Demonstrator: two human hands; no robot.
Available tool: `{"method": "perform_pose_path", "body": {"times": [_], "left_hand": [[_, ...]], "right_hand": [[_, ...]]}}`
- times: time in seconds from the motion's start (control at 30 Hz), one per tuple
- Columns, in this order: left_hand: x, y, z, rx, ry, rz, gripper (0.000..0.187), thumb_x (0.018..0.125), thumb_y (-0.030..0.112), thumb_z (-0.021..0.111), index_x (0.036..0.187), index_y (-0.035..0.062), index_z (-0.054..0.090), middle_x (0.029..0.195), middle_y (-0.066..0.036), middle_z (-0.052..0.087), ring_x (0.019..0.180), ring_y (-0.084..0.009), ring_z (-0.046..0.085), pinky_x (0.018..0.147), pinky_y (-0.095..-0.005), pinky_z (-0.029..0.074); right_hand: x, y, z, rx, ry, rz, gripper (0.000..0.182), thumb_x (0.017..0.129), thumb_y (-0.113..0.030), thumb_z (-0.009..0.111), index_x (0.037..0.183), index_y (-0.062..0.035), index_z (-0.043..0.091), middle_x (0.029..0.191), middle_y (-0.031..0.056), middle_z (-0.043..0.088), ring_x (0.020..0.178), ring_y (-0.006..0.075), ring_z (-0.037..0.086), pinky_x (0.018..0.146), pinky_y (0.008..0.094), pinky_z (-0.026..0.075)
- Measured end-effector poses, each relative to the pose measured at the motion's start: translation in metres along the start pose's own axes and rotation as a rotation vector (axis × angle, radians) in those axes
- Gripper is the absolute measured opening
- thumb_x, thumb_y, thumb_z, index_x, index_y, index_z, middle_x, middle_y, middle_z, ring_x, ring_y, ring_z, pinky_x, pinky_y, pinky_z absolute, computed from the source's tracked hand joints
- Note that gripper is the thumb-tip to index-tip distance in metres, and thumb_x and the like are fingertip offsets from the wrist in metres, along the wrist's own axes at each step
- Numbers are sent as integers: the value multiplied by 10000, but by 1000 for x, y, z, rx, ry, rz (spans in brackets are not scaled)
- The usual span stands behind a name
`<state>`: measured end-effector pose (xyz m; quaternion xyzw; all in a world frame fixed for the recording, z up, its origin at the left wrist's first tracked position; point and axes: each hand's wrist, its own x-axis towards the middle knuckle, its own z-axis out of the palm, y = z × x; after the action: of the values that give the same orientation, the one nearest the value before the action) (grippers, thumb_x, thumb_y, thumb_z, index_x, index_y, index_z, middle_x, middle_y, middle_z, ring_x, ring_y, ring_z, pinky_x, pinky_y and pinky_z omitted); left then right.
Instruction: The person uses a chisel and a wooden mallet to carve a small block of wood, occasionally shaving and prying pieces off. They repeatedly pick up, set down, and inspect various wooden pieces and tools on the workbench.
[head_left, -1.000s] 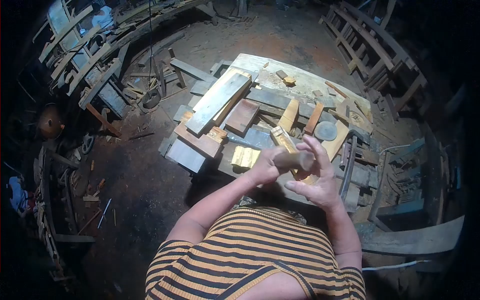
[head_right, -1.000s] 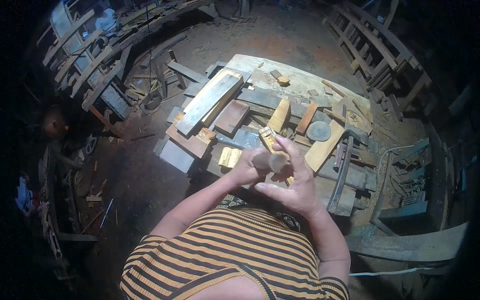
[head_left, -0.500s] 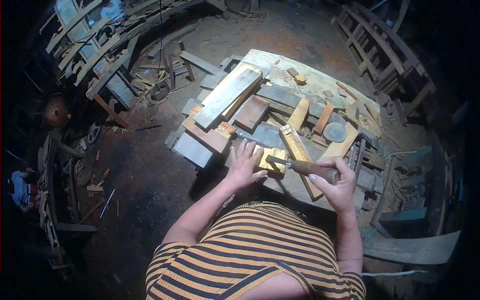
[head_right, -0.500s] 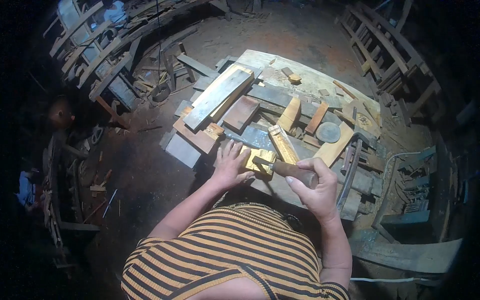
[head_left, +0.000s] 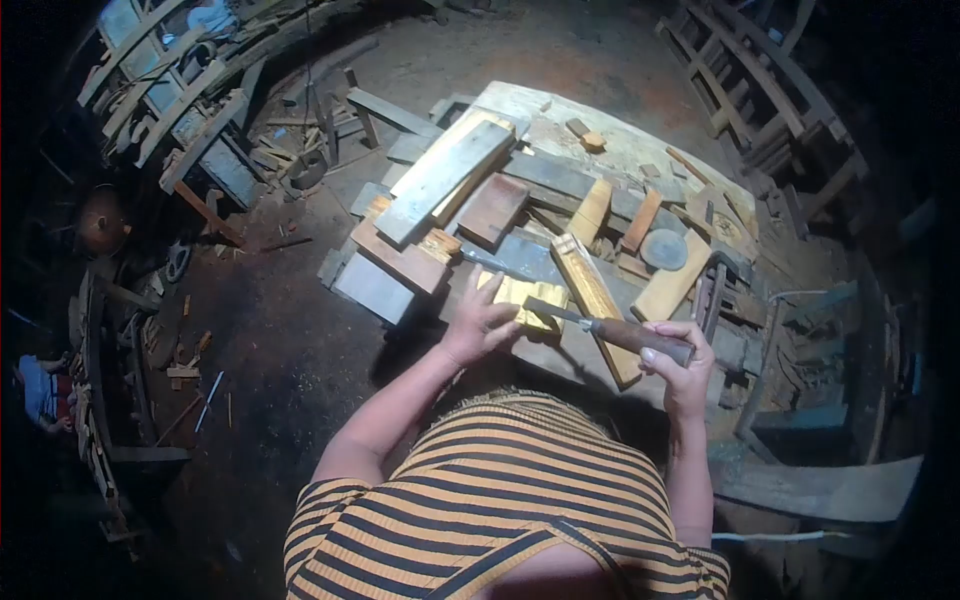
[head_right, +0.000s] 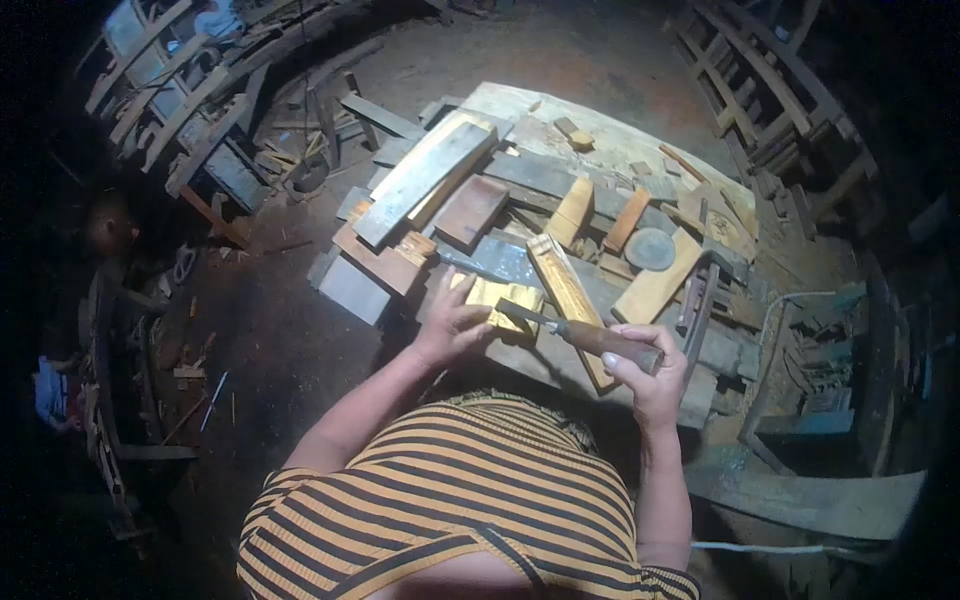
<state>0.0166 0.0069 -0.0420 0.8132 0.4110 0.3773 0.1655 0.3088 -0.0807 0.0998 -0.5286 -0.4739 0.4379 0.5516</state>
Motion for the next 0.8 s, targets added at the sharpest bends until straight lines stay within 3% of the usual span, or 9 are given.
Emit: {"method": "perform_pose_path", "body": {"times": [0.1, 0.23, 0.43, 0.5, 0.57, 0.63, 0.67, 0.7, 0.8], "left_hand": [[1, -2, -2, -27, -23, -14, 254, 696, 211, 743, 888, 83, 635, 1294, -240, 473, 1303, -519, 244, 1049, -533, 286], [1, 3, 1, -33, 32, -118, 573, 650, 201, 773, 1136, 60, 504, 1343, -199, 417, 1316, -445, 268, 1069, -497, 281], [4, 5, -1, 89, -23, -141, 766, 634, 238, 784, 1294, 67, 436, 1380, -176, 351, 1320, -400, 273, 1076, -468, 292], [4, 5, 0, 107, -30, -143, 776, 636, 246, 783, 1303, 66, 431, 1382, -174, 348, 1320, -397, 271, 1076, -466, 293], [5, 6, -1, 126, -36, -146, 786, 637, 253, 782, 1313, 65, 426, 1384, -172, 345, 1320, -394, 270, 1077, -465, 295], [5, 7, -2, 114, -55, -165, 788, 641, 267, 783, 1315, 66, 429, 1389, -163, 343, 1332, -393, 253, 1080, -465, 291], [5, 8, -3, 113, -55, -166, 788, 641, 267, 783, 1315, 66, 429, 1389, -163, 343, 1332, -393, 253, 1080, -465, 291], [5, 9, -3, 113, -65, -171, 796, 642, 274, 786, 1320, 67, 424, 1394, -158, 341, 1337, -390, 247, 1083, -465, 287], [7, 12, -9, 101, -96, -187, 818, 643, 288, 791, 1333, 71, 409, 1402, -151, 334, 1349, -387, 229, 1091, -465, 278]], "right_hand": [[-7, 9, -8, 59, 49, 73, 293, 680, 1, 695, 951, 13, 586, 975, 137, 654, 714, 136, 629, 611, 238, 517], [-10, 17, -8, 160, 100, 111, 277, 685, -2, 688, 944, 14, 591, 938, 130, 663, 663, 127, 624, 592, 232, 517], [8, 7, -7, 121, 79, 58, 275, 674, -15, 709, 924, 2, 596, 931, 125, 662, 640, 114, 613, 528, 215, 491], [16, -15, 3, -31, 4, 81, 278, 675, -45, 732, 917, -5, 602, 930, 109, 659, 708, 124, 621, 610, 232, 502], [28, -21, 8, -108, -82, -47, 277, 678, -67, 747, 912, -11, 611, 920, 84, 656, 804, 133, 621, 724, 258, 497], [44, -34, 14, -328, -371, -388, 268, 682, -68, 748, 910, -18, 618, 916, 63, 649, 879, 138, 610, 812, 284, 474], [51, -37, 20, -341, -319, -384, 253, 689, -78, 748, 897, -23, 616, 876, 55, 647, 811, 113, 611, 737, 257, 486], [54, -40, 26, -186, -245, -172, 231, 700, -93, 747, 866, -29, 601, 818, 49, 643, 692, 91, 601, 596, 221, 479], [74, -36, 25, -116, -44, 8, 211, 717, -98, 741, 816, -36, 565, 712, 53, 629, 555, 76, 564, 431, 208, 423]]}}
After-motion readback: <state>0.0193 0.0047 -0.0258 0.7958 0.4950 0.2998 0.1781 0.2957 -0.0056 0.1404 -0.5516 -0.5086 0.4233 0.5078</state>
